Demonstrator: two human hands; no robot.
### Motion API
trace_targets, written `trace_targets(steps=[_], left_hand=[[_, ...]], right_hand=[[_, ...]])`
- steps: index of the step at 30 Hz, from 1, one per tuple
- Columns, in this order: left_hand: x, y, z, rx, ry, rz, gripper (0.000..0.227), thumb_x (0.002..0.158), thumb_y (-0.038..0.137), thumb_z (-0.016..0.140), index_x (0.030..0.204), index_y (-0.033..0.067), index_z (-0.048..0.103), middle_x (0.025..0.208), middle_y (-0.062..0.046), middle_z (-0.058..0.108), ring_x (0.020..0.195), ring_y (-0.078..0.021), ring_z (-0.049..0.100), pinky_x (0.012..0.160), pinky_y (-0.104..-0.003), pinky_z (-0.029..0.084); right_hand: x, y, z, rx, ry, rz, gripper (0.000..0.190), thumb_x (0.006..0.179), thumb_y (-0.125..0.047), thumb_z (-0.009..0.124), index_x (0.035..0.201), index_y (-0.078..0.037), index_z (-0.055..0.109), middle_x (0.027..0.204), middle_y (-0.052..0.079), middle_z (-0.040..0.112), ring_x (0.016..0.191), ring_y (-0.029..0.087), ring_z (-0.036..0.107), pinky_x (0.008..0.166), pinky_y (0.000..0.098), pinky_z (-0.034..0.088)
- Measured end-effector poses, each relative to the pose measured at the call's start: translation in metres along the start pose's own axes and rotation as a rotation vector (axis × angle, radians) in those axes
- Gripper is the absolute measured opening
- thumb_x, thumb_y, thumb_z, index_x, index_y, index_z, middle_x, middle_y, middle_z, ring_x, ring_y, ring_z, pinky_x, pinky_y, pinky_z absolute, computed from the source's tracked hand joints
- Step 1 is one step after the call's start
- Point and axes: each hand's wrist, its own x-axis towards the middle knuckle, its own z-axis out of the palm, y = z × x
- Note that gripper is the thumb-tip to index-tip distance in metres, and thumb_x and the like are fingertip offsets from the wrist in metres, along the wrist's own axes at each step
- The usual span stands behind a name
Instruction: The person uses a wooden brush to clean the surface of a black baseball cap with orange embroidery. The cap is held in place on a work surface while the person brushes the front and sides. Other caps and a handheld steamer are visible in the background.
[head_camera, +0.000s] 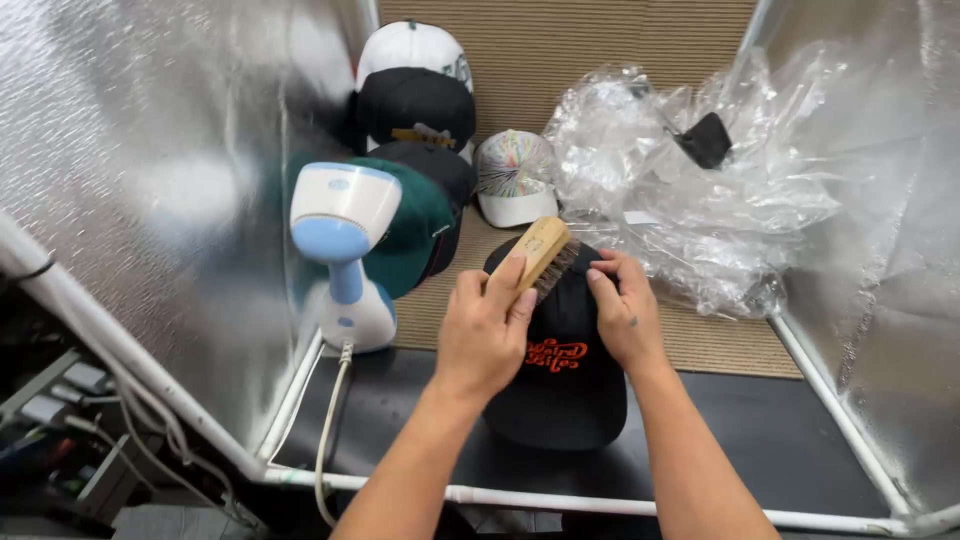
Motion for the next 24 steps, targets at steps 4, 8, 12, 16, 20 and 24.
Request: trace_targets(steps=[4,8,12,16,20,24], left_hand=[[-0.029,-0.046,0.018,-0.132,0.076,-0.252,0.042,0.103,0.028,0.055,0.143,0.0157,0.061,0.102,-0.018,0.064,0.100,-0.0399,0.067,0.085,-0.045,0.057],[-0.046,-0.074,0.002,0.030,-0.260,-0.662,0.054,0.103,0.052,0.045,0.144,0.0171,0.057,0.108,-0.027,0.064,0.100,-0.0491,0.069,0.082,-0.054,0.058],[-0.017,-0.012,-0.026,-0.170,0.002,-0.420,0.048,0.103,0.036,0.056,0.142,0.0097,0.059,0.103,-0.025,0.061,0.098,-0.0504,0.065,0.080,-0.052,0.056],[-0.016,-0.022,-0.002,-0.103,0.042,-0.242,0.043,0.102,0.034,0.058,0.139,0.0137,0.064,0.095,-0.013,0.060,0.084,-0.0361,0.068,0.069,-0.041,0.060],[-0.015,-0.063,-0.002,0.121,-0.108,-0.475,0.045,0.100,0.042,0.058,0.135,0.0170,0.068,0.096,-0.019,0.063,0.086,-0.0435,0.070,0.070,-0.051,0.059],[0.017,-0.031,-0.026,-0.092,0.003,-0.216,0.041,0.092,0.034,0.072,0.131,0.0215,0.072,0.099,-0.010,0.063,0.088,-0.0331,0.069,0.074,-0.038,0.059]], right_hand=[[-0.004,-0.016,-0.002,0.028,-0.008,0.062,0.034,0.099,-0.041,0.058,0.114,-0.013,0.070,0.139,0.013,0.064,0.134,0.037,0.055,0.112,0.0524,0.040],[-0.003,-0.014,0.000,0.027,-0.018,0.070,0.033,0.099,-0.041,0.059,0.113,-0.012,0.069,0.139,0.014,0.063,0.135,0.036,0.054,0.113,0.0511,0.040],[-0.001,-0.017,-0.002,0.020,-0.011,0.105,0.034,0.098,-0.043,0.061,0.111,-0.013,0.070,0.137,0.012,0.065,0.133,0.036,0.055,0.112,0.0523,0.041],[0.017,-0.011,-0.005,0.050,-0.021,0.118,0.031,0.094,-0.042,0.069,0.102,-0.012,0.071,0.127,0.009,0.068,0.126,0.032,0.061,0.110,0.0476,0.044],[0.027,0.005,-0.009,0.011,-0.037,0.131,0.029,0.091,-0.040,0.076,0.094,-0.011,0.072,0.117,0.008,0.069,0.119,0.030,0.065,0.107,0.0437,0.048],[0.044,0.014,-0.004,-0.008,-0.082,0.131,0.028,0.090,-0.038,0.079,0.085,-0.011,0.072,0.106,0.005,0.069,0.113,0.028,0.068,0.104,0.0419,0.050]])
